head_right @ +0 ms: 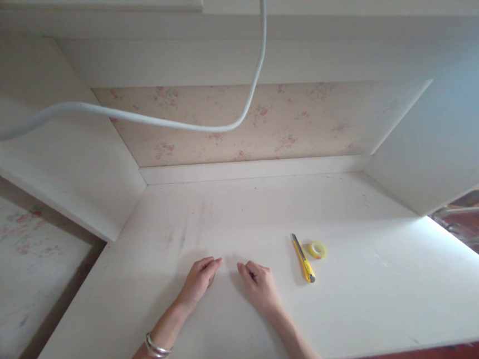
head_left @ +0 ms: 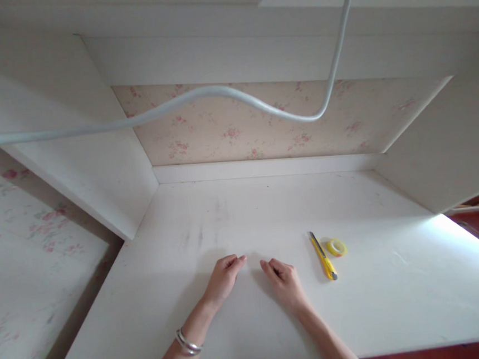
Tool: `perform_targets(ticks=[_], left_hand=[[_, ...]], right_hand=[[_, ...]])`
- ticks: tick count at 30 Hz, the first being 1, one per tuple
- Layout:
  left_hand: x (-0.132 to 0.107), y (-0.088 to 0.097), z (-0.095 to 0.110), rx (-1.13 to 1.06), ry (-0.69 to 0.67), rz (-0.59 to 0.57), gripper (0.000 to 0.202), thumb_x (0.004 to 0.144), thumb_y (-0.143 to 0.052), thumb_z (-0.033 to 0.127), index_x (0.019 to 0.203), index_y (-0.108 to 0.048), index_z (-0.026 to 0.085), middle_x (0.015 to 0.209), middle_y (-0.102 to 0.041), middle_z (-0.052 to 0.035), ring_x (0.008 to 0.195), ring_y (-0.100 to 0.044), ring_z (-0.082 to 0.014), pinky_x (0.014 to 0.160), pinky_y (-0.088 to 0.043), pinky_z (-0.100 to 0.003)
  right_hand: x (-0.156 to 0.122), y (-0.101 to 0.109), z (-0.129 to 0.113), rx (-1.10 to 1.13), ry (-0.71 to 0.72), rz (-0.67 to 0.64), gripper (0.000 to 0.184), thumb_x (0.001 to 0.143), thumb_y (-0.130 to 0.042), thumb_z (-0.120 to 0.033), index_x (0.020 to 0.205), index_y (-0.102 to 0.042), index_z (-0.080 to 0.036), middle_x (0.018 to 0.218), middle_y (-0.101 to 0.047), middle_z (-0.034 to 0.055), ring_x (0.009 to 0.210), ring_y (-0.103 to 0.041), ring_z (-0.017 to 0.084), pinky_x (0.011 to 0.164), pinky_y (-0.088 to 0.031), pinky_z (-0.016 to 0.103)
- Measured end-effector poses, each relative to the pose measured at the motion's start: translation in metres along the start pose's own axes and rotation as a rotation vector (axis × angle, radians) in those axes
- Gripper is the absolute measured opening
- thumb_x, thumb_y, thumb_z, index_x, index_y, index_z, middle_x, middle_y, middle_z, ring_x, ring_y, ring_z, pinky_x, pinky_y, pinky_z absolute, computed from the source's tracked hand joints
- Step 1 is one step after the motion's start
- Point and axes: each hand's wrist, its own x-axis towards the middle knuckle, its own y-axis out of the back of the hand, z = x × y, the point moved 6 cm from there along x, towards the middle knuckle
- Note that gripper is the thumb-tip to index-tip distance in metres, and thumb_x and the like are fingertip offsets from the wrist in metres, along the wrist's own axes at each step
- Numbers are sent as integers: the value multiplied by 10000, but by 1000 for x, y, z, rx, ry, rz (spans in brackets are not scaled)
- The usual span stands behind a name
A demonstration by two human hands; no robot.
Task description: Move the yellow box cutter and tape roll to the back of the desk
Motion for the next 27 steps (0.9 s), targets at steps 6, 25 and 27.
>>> perform_targets(ticks=[6,25,27], left_hand=[[0,0,1,7,-5,1,462,786,-486,535,552,-288,189,456,-236,74,451,-225,-70,454,-172,-236],[-1,-1,0,22,10,-10,461,777,-483,554,560,-297,193,462,-247,74,454,-234,-76,458,-173,-237],[-1,-1,-1,27,2,-3,462,779,-481,556,561,-298,193,466,-245,74,455,-235,-76,460,-174,-238]], right_hand=[[0,0,0,-7,1,0,448,851,-426,-479,516,-369,-187,499,-254,-62,488,-260,77,463,-212,214],[0,0,-1,-7,17,8,461,850,-418,-495,510,-399,-185,490,-271,-58,488,-268,80,456,-216,214],[0,0,-1,-2,12,7,468,848,-415,-509,510,-388,-186,488,-270,-58,486,-269,81,458,-217,213]])
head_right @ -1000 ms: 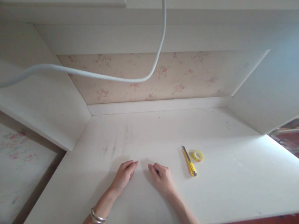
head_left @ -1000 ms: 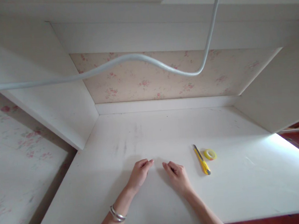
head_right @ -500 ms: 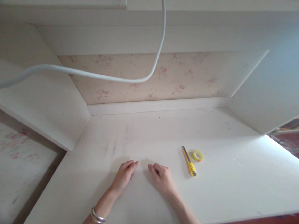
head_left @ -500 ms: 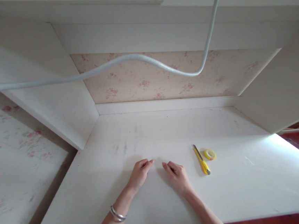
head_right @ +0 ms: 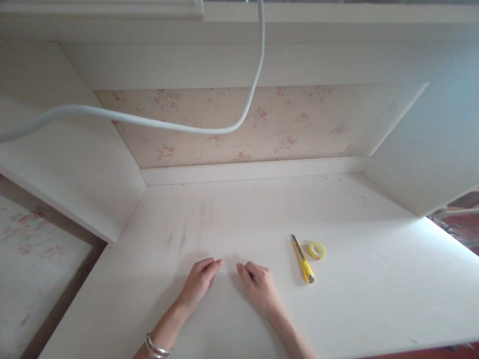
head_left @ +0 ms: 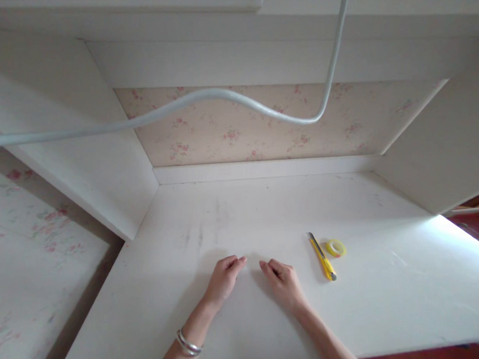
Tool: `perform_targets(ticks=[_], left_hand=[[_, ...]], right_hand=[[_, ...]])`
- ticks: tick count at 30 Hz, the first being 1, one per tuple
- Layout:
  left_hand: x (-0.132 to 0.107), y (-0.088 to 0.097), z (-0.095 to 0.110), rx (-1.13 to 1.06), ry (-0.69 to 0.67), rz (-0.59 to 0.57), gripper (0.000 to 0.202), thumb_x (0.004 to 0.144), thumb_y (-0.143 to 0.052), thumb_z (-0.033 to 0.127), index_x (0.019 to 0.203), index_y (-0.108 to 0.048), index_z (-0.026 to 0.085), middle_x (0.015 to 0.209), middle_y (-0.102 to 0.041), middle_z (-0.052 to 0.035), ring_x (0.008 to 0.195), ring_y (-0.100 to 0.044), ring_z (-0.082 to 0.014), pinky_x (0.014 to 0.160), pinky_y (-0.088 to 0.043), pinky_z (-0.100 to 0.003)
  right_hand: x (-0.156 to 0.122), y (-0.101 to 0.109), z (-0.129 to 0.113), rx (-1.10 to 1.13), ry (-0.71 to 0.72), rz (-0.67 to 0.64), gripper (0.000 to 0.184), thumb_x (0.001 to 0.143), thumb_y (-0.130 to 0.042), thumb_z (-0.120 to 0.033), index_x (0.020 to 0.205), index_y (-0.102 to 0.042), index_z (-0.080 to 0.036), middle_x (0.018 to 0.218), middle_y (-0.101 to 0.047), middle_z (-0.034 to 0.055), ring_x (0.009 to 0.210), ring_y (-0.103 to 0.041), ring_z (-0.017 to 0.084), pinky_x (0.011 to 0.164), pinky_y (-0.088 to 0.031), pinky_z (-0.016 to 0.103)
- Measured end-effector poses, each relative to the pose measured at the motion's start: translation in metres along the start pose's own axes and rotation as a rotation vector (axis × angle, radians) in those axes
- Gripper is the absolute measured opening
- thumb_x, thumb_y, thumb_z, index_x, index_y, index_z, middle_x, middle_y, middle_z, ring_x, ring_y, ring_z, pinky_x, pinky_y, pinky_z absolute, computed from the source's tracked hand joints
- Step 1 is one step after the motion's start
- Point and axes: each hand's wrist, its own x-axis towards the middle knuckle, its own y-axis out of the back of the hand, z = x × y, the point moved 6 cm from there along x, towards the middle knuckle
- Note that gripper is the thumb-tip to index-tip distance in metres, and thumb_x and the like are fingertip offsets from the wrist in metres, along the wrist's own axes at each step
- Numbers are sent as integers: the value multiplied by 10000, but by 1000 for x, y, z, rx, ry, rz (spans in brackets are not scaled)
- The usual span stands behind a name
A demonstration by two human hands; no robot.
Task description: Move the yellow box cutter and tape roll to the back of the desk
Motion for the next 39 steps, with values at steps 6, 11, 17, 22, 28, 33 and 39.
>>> perform_targets(ticks=[6,11,17,22,28,33,39], left_hand=[[0,0,1,2,-3,-4,453,786,-485,534,555,-303,190,461,-253,73,460,-239,-77,465,-175,-236],[0,0,1,0,-1,-8,441,789,-486,520,560,-305,189,465,-255,73,465,-236,-77,463,-171,-235],[1,0,1,23,-19,-2,436,801,-470,512,563,-297,190,472,-242,72,470,-236,-79,463,-175,-232],[5,-2,5,159,-102,26,442,821,-429,516,562,-299,182,504,-251,67,495,-272,-78,483,-207,-219],[0,-27,11,541,-170,31,412,861,-364,467,578,-423,174,498,-398,43,498,-377,-90,499,-228,-221],[-10,-85,31,742,-362,-89,222,868,-390,381,875,-545,223,789,-609,4,688,-541,-129,618,-357,-231],[-11,-174,52,962,-598,-273,413,835,-443,389,1230,-434,268,1026,-551,-67,896,-536,-217,762,-438,-336]], right_hand=[[0,0,0,0,-9,-5,460,849,-417,-500,516,-356,-188,489,-269,-59,487,-272,80,467,-211,209],[0,0,-1,4,-13,-12,441,850,-428,-471,519,-344,-191,494,-263,-60,486,-268,80,466,-206,214],[0,0,0,1,-6,-12,441,848,-432,-472,520,-346,-191,494,-266,-61,488,-273,79,469,-213,213],[-2,2,-2,5,17,11,440,849,-440,-459,521,-327,-188,505,-248,-66,489,-252,71,474,-209,209],[-26,27,19,126,-143,137,439,840,-446,-502,554,-310,-198,526,-241,-65,499,-246,75,462,-208,205],[-63,78,57,120,-306,250,442,802,-487,-543,561,-341,-203,521,-291,-61,492,-280,83,456,-241,207],[-91,145,81,-10,-370,385,455,800,-455,-585,562,-405,-200,509,-392,-46,494,-363,97,491,-322,203]])
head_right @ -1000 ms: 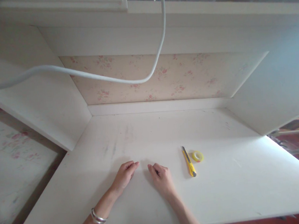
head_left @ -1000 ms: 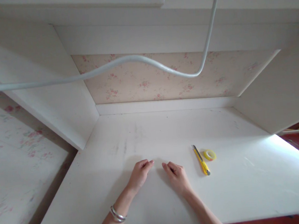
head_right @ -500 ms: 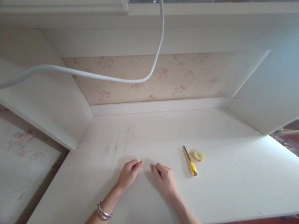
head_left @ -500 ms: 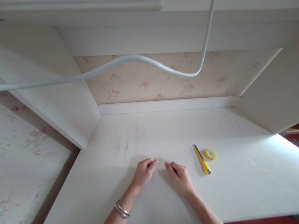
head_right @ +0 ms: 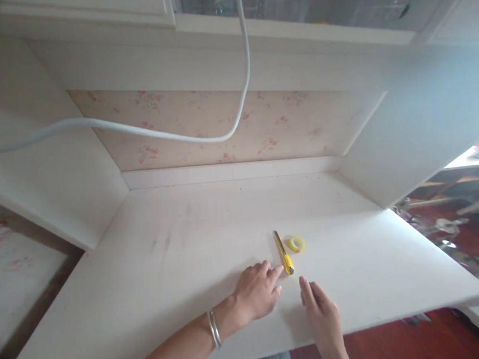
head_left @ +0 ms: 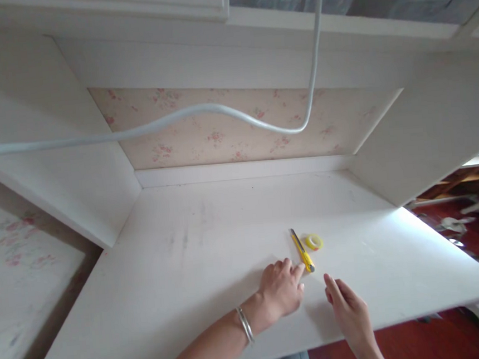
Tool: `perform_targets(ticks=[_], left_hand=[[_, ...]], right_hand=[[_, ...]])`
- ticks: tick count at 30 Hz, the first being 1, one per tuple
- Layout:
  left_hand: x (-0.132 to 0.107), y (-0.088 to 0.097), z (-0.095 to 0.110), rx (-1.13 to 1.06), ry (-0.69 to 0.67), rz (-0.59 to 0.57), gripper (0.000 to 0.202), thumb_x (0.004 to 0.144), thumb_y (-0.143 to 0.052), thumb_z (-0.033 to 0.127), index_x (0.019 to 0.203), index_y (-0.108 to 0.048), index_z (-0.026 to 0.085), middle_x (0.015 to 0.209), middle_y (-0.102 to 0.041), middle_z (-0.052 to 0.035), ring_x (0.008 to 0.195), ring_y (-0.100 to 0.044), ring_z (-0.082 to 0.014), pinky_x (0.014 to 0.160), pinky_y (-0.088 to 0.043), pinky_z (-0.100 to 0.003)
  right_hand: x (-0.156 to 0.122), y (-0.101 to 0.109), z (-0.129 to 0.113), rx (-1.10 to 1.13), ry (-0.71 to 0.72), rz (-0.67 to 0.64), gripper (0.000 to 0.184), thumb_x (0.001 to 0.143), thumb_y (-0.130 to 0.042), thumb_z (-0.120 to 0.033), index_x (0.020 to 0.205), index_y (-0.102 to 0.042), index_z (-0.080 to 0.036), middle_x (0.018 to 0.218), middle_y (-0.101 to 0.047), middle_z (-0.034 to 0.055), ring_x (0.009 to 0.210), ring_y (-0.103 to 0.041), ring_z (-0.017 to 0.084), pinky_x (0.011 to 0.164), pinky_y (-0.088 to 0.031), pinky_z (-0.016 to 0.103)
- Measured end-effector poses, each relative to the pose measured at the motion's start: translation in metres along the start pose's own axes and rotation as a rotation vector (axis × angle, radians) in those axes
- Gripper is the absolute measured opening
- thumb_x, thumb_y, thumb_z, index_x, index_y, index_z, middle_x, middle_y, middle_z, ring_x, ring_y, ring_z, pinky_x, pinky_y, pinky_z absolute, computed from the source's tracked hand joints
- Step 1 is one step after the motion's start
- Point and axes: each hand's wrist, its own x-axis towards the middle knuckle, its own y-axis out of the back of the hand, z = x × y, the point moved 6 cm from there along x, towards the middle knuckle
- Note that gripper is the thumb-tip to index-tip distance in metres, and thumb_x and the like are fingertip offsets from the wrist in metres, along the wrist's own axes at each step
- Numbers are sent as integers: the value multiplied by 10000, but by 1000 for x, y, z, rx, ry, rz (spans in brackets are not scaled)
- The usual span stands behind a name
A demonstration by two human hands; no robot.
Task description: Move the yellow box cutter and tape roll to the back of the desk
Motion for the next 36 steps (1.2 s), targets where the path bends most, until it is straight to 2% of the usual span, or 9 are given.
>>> perform_targets(ticks=[3,7,10,14,19,24,26,30,36], left_hand=[[21,-9,19,88,-33,9,438,845,-432,398,1272,-400,305,1059,-519,-75,914,-519,-233,759,-448,-377],[34,-13,25,158,1,25,322,865,-399,419,1123,-525,273,1057,-503,-74,944,-495,-241,744,-453,-387],[28,-8,15,194,32,23,272,886,-365,357,1015,-569,232,1037,-503,-76,920,-503,-226,719,-459,-364],[7,9,-18,222,68,-15,283,879,-342,192,1041,-571,233,1022,-515,-80,867,-534,-178,722,-453,-303],[-28,45,-77,161,200,31,297,893,-359,216,1133,-514,296,995,-550,-49,840,-559,-156,744,-442,-281],[-67,78,-137,113,396,145,246,867,-472,274,1112,-492,280,1020,-581,-21,957,-556,-161,782,-428,-255],[-82,89,-159,102,471,196,244,858,-498,288,1101,-493,267,1039,-588,-22,975,-556,-159,794,-421,-249],[-108,104,-194,59,556,291,249,838,-530,296,1081,-516,243,1053,-604,-34,967,-568,-168,802,-413,-254],[-134,109,-220,-172,537,403,234,851,-481,346,1029,-561,216,915,-650,-22,784,-601,-155,724,-445,-257]], right_hand=[[8,19,8,-85,27,30,439,799,-440,-601,643,-504,-196,545,-482,-28,522,-438,111,515,-366,201],[32,33,16,-228,51,15,426,773,-462,-603,908,-579,-217,711,-603,7,563,-526,131,530,-413,217],[56,36,11,-307,154,-3,462,772,-450,-581,1059,-545,-232,897,-612,38,570,-543,123,560,-444,244],[82,24,-2,-434,282,-36,535,770,-443,-559,1204,-471,-248,1084,-545,75,686,-575,149,644,-472,299],[102,-12,-18,-564,370,-160,549,795,-436,-526,1285,-401,-280,1244,-463,72,916,-583,205,767,-468,342],[104,-47,-38,-631,402,-145,449,824,-418,-482,1212,-479,-265,1167,-529,64,912,-591,212,766,-468,344],[94,-68,-52,-602,456,-178,409,827,-428,-448,1185,-504,-265,1158,-540,60,917,-592,204,771,-469,334],[55,-121,-95,-462,625,-344,380,821,-465,-365,1187,-504,-273,1166,-551,49,956,-583,183,819,-457,311],[-4,-198,-157,-335,755,-560,377,786,-525,-262,1163,-510,-262,1160,-568,46,969,-576,182,847,-437,296]])
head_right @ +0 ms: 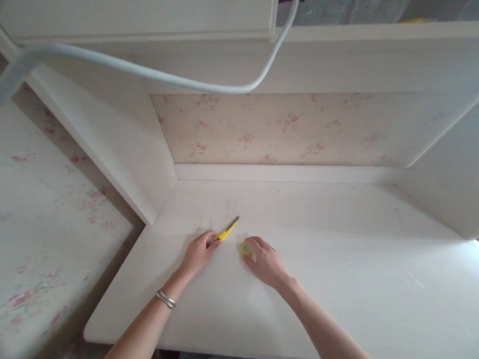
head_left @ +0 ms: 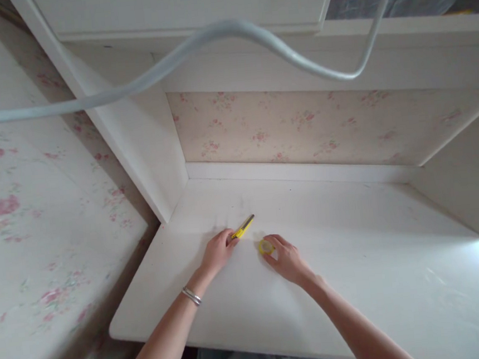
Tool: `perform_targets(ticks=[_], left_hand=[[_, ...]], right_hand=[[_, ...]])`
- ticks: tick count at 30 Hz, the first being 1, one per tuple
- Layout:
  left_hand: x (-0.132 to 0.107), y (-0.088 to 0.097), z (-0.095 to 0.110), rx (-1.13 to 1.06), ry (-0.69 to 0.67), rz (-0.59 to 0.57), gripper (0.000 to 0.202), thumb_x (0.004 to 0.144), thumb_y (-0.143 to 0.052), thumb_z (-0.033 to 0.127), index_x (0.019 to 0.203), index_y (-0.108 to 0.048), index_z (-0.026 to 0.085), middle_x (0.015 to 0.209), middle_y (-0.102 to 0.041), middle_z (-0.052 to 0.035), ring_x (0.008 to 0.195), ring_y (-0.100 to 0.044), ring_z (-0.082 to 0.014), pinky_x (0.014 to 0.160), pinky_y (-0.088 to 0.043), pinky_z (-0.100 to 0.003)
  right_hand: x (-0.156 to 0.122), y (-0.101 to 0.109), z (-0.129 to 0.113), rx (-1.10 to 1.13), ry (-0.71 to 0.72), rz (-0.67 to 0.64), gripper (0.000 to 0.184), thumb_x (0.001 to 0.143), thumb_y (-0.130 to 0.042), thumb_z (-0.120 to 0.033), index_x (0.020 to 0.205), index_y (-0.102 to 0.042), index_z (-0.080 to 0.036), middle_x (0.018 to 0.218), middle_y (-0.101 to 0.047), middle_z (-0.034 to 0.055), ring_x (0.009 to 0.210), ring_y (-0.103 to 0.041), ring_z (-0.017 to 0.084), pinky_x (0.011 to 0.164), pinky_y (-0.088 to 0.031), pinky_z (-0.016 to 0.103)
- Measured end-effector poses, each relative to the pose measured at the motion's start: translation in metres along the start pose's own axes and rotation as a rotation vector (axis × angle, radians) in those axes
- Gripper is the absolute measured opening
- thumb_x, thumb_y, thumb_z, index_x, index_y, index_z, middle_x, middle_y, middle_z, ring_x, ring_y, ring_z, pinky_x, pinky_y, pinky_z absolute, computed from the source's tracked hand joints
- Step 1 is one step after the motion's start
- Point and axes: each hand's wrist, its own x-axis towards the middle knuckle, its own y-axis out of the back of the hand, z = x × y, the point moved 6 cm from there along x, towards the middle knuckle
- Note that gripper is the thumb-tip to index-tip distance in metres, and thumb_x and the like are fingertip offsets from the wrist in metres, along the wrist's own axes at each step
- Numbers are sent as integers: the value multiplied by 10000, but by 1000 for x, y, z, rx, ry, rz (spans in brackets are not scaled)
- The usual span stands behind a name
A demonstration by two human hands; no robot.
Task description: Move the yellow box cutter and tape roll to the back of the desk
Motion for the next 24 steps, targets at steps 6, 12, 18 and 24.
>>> perform_targets(ticks=[6,12,18,24], left_hand=[[-8,7,-20,-132,70,144,254,873,-421,311,1043,-563,185,964,-644,-47,773,-598,-135,748,-451,-265],[-8,6,-18,-109,44,165,238,858,-446,312,1024,-559,186,958,-620,-29,686,-565,-100,703,-448,-240],[-8,6,-12,-102,21,143,219,855,-443,313,1003,-559,201,981,-592,-20,645,-539,-92,668,-447,-231],[-9,6,-13,-113,22,123,221,838,-459,283,1022,-556,207,999,-577,-28,638,-534,-94,676,-463,-240]], right_hand=[[35,-33,-31,115,-18,-51,427,738,-580,-236,1157,-503,-269,1143,-586,37,953,-582,180,828,-430,284],[80,-24,-7,266,-139,64,383,721,-594,-280,1089,-508,-221,1023,-617,31,883,-586,152,760,-446,273],[123,-21,-4,39,-176,48,415,738,-572,-280,1138,-497,-198,1102,-577,60,952,-552,178,815,-410,284],[142,-31,-13,15,-155,4,436,734,-584,-283,1152,-501,-192,1112,-566,75,956,-553,193,814,-402,291]])
